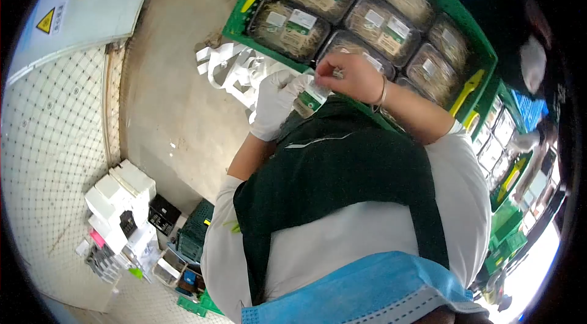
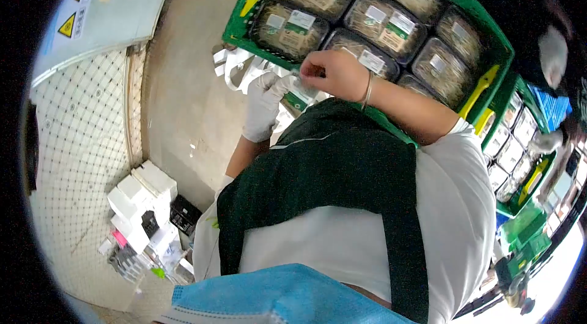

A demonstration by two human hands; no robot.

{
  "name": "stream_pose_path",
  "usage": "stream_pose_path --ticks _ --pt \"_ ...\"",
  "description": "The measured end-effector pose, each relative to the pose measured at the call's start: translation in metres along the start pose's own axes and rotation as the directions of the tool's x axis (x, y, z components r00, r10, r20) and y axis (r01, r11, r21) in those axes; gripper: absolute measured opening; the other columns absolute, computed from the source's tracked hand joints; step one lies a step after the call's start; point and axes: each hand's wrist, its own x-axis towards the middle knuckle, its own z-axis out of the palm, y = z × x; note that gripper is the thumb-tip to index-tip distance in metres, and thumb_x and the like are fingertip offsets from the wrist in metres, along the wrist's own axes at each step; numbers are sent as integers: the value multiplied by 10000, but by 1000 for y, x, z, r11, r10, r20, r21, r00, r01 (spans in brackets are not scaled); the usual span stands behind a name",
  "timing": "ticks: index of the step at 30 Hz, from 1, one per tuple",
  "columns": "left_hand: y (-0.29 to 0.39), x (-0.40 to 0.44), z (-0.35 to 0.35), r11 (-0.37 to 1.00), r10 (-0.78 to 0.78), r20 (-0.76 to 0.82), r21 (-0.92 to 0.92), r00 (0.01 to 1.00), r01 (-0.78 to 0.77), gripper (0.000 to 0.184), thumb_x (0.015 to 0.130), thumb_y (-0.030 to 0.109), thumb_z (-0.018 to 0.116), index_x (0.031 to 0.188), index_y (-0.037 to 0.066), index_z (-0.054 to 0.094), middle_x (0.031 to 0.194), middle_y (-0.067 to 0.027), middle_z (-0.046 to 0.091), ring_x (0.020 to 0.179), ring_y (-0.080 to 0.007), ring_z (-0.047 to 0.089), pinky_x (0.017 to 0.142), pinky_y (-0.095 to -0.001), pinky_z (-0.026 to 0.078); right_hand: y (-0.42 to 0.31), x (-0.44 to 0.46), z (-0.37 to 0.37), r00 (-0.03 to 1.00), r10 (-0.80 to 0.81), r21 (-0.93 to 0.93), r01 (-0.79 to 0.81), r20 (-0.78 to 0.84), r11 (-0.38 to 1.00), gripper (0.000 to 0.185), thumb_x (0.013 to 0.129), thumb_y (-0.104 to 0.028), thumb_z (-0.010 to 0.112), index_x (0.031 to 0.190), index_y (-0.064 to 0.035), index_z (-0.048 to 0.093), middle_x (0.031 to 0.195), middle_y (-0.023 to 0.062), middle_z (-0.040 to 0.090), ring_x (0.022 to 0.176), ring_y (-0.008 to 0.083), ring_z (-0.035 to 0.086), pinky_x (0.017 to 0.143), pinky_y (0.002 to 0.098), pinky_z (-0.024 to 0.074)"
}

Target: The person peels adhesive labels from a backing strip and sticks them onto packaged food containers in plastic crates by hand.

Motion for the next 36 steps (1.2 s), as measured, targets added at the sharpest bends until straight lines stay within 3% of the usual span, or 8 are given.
stream_pose_path --ticks 4,5,11,15,22,25,28,36 --pt "18 1 37 983 28 114 -182 993 -7 128 773 114 595 764 -8 557 701 -4 543 609 -45 462 538 -191 385 42 -19 -95 779 -399 -559 75 -484 826 206 714 -193 604 902 -113 584 790 74 596 712 218 578 640 310 466" --pt "5 5 35 989 15 101 -151 995 0 83 774 85 579 780 6 553 673 18 511 583 -41 427 527 -185 362 54 -18 -129 764 -183 -598 -307 -619 740 215 735 -219 577 905 -87 577 775 82 593 730 226 580 648 325 465" --pt "-17 4 21 994 -99 170 -20 980 104 113 761 44 546 867 12 567 747 0 552 669 -55 482 623 -196 399 208 12 -202 799 -115 -807 -583 -591 98 385 812 -306 480 1148 -121 442 1094 111 493 1000 284 478 788 405 416" --pt "-5 -4 30 945 -67 52 -316 996 80 174 763 28 532 930 -13 560 852 -53 601 763 -94 544 704 -220 428 207 7 -172 690 -151 -705 -678 -708 207 598 802 -484 439 1292 -180 282 1255 94 358 1130 287 362 874 429 351" --pt "15 -9 25 982 34 97 -187 995 -15 150 756 28 540 893 -21 579 862 -70 598 795 -118 546 732 -225 416 173 -17 -167 689 237 -680 -721 -684 135 698 735 -608 438 1261 -160 343 1291 58 340 1196 284 289 932 468 272" --pt "3 12 33 969 175 237 -215 956 -124 297 757 -48 472 1053 -53 492 1003 -93 562 922 -141 523 857 -258 385 100 -34 -92 869 11 -386 -231 -495 893 504 746 -375 601 1137 -87 469 1052 120 553 933 240 550 829 347 433" --pt "3 17 53 910 306 196 -347 932 -226 314 781 -58 445 1095 -47 461 1017 -80 549 931 -119 504 842 -228 375 29 -50 -16 953 -158 -288 79 -260 954 341 697 -241 668 947 -40 550 841 108 597 800 196 583 688 304 463" --pt "-11 7 70 973 85 339 173 937 -151 208 745 146 638 840 -19 554 683 -43 571 613 -64 462 579 -236 409 22 -104 14 786 -30 -244 -155 -617 957 130 695 -103 623 808 -40 605 746 110 608 670 213 591 611 297 469"
